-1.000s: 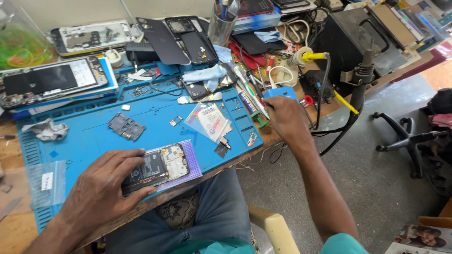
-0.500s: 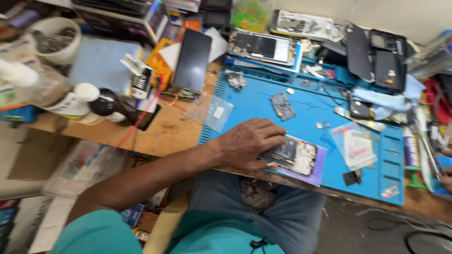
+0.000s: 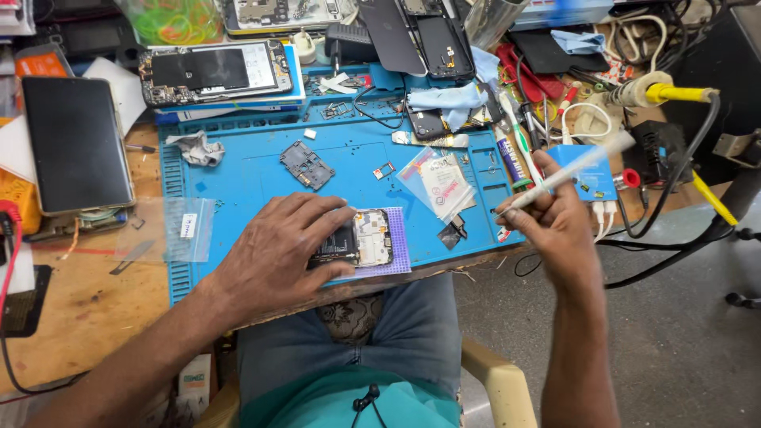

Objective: The person works on a disassembled smartphone, using tweezers to adjust internal components and connectors. They handle small parts and tools on a cluttered workbench, occasionally wiping the device with a cloth.

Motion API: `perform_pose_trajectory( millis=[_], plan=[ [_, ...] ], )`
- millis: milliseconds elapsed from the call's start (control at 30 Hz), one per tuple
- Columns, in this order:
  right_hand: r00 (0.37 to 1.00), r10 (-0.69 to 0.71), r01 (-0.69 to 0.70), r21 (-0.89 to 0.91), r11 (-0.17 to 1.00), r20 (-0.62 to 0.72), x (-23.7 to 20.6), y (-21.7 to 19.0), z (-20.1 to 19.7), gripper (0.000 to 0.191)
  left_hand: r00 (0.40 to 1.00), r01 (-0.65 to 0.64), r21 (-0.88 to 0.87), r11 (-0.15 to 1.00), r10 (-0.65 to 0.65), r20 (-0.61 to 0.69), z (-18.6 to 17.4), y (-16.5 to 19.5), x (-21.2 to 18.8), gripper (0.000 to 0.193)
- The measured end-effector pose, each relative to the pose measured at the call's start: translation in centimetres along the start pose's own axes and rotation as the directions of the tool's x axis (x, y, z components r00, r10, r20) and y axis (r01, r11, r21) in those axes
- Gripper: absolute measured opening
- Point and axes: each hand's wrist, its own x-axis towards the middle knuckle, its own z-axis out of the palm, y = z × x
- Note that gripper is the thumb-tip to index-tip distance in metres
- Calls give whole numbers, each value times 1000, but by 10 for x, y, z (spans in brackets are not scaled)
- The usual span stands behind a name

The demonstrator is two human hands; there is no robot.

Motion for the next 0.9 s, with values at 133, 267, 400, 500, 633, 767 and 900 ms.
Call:
perform_pose_trajectory(
  millis=[133,267,400,500,633,767,900],
  plan=[
    [977,205,-179,-292,940,63,19,-11,-19,80,998,-33,10,999,34,-55,-6,-6,28,41],
    [958,287,-226,-602,765,5,35,-17,-15,66,989,-60,63,996,68,-134,-8,-24,43,32],
    [998,50,-65,-914,401,-49,19,-39,2,53,980,-30,11,999,32,-195,-7,-34,40,24],
    [982,-186,115,-828,549,12,2,-44,28,39,979,0,-23,1000,-5,-204,-1,-33,38,22],
    [908,-311,397,-810,432,279,13,-33,61,50,978,14,-15,1000,-17,-208,11,-31,38,22],
    [881,-373,445,-777,445,291,28,-28,64,69,978,11,-50,999,-21,-208,18,-32,34,24],
    [990,-138,121,-592,797,17,33,-21,60,54,971,12,-124,992,-41,-237,20,-31,33,25]
  ],
)
